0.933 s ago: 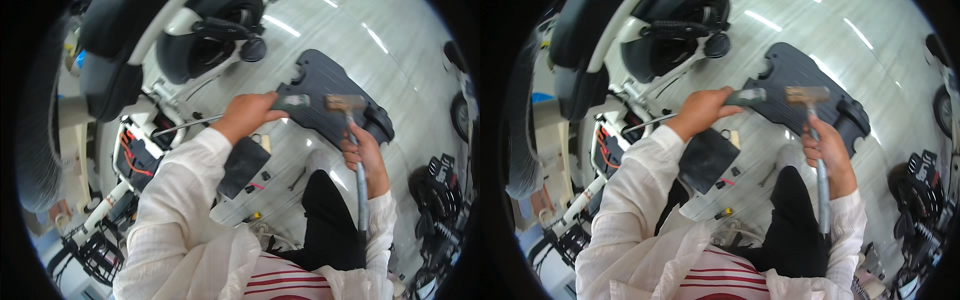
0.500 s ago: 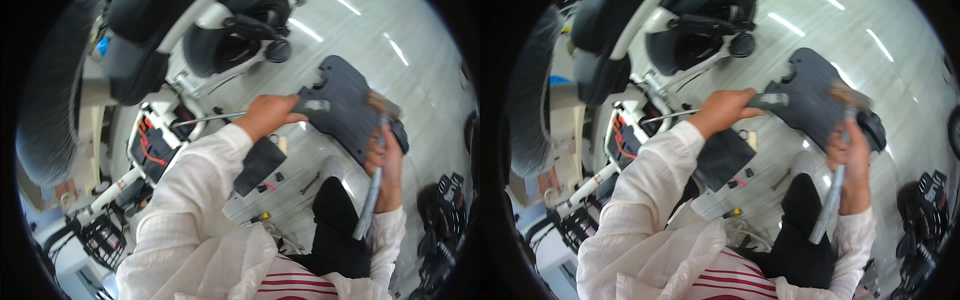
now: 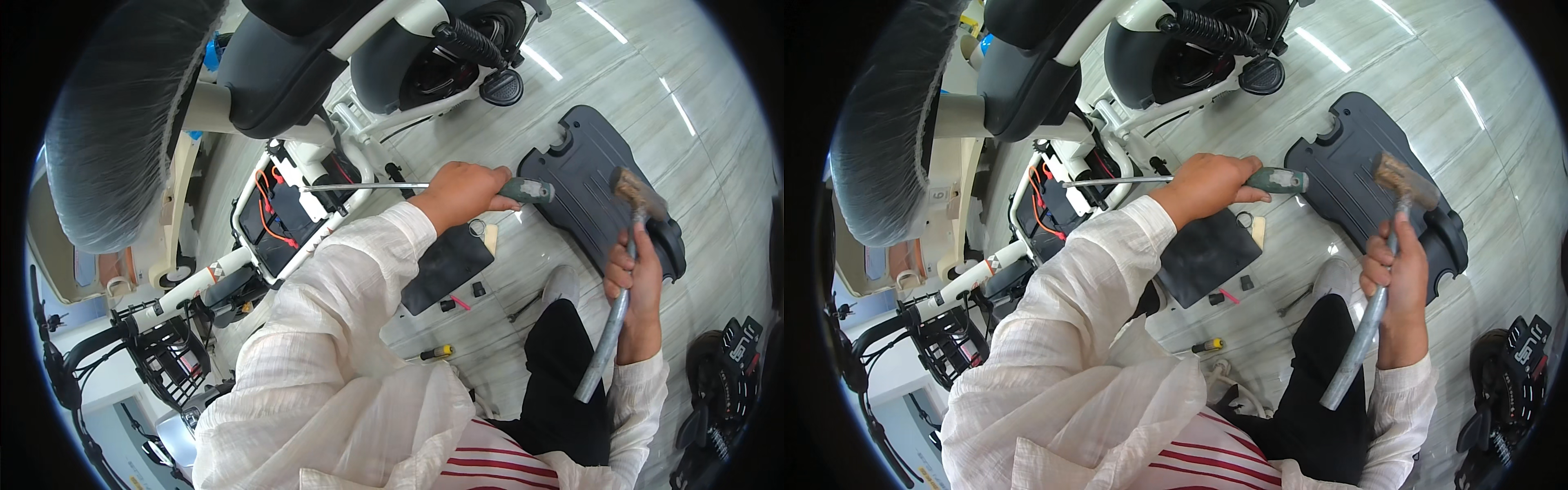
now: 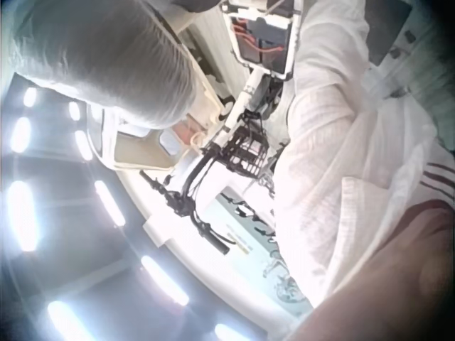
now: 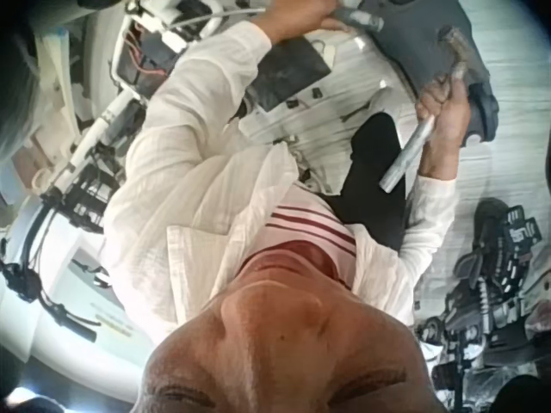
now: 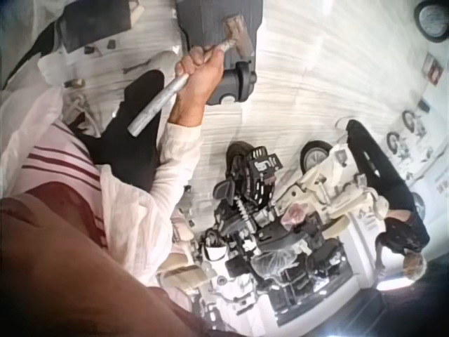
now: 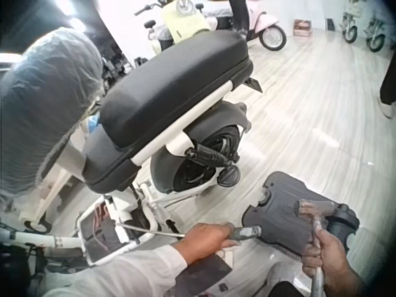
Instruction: The person uses a hammer and a chisel to repeatedly strike a black plastic cover of an electric scooter. The person holds the cover with one hand and strikes it with the other, attempting to pry or adjust the part.
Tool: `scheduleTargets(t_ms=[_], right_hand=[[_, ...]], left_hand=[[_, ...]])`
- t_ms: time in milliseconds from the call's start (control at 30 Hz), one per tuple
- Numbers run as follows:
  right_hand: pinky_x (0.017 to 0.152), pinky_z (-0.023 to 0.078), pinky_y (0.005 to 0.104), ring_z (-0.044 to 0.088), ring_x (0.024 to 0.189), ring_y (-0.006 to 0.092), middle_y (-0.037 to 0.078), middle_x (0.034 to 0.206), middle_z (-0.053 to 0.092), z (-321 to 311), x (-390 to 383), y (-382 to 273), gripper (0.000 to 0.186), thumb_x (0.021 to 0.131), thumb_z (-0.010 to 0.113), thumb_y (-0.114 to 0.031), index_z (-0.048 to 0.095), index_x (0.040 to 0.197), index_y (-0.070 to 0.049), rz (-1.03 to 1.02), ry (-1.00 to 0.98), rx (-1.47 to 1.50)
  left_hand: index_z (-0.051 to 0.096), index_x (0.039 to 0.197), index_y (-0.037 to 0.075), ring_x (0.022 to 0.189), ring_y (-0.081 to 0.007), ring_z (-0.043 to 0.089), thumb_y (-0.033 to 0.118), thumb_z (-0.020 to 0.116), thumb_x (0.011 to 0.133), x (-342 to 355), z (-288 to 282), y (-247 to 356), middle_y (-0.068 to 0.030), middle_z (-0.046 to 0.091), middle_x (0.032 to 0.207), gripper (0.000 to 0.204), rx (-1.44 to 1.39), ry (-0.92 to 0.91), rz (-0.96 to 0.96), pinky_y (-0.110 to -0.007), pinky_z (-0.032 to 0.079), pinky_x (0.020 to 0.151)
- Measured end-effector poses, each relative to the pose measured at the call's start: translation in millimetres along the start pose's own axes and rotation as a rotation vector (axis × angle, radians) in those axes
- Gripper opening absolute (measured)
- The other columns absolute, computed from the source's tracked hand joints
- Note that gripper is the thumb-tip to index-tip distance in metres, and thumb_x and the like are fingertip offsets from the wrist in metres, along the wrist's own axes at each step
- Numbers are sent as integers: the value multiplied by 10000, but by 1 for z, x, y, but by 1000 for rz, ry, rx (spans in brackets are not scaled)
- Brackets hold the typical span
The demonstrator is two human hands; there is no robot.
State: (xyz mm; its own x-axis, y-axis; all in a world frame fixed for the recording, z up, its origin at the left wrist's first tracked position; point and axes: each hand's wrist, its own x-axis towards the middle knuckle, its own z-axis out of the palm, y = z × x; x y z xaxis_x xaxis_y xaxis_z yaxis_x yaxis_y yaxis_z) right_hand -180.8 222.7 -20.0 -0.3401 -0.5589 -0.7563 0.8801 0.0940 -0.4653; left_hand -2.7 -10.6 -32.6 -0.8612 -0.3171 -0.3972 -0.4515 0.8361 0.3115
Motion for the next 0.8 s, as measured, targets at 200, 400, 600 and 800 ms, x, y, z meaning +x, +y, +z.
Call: scheduleTargets(t_ms=[200,400,600,800], right_hand=[[301,285,216,293,352,33,-61,563,350,1,-12,-5,299,1018,447,-388,462,888,-119,-53,-80,75],[299,296,217,309,353,34,-57,565,357,-2,-12,6,305,1019,443,-391,466,902,-110,12,-81,96],[300,306,218,323,355,36,-53,567,364,-9,-6,11,305,1020,446,-395,467,908,-112,46,-98,119],[299,305,216,318,354,37,-51,566,366,-7,-5,13,306,1014,456,-396,471,912,-107,47,-71,100]], left_hand=[[596,996,95,757,-345,654,554,614,856,3,1,17,-106,662,740,480,-44,34,77,-444,484,674],[599,1020,87,777,-354,656,573,609,849,10,5,20,-121,671,764,515,-54,34,73,-449,485,679],[596,1028,88,800,-360,657,576,604,853,12,5,16,-124,677,782,518,-61,35,75,-449,485,710],[597,1023,92,817,-356,657,566,608,858,12,0,16,-123,679,802,502,-73,6,51,-445,488,720]])
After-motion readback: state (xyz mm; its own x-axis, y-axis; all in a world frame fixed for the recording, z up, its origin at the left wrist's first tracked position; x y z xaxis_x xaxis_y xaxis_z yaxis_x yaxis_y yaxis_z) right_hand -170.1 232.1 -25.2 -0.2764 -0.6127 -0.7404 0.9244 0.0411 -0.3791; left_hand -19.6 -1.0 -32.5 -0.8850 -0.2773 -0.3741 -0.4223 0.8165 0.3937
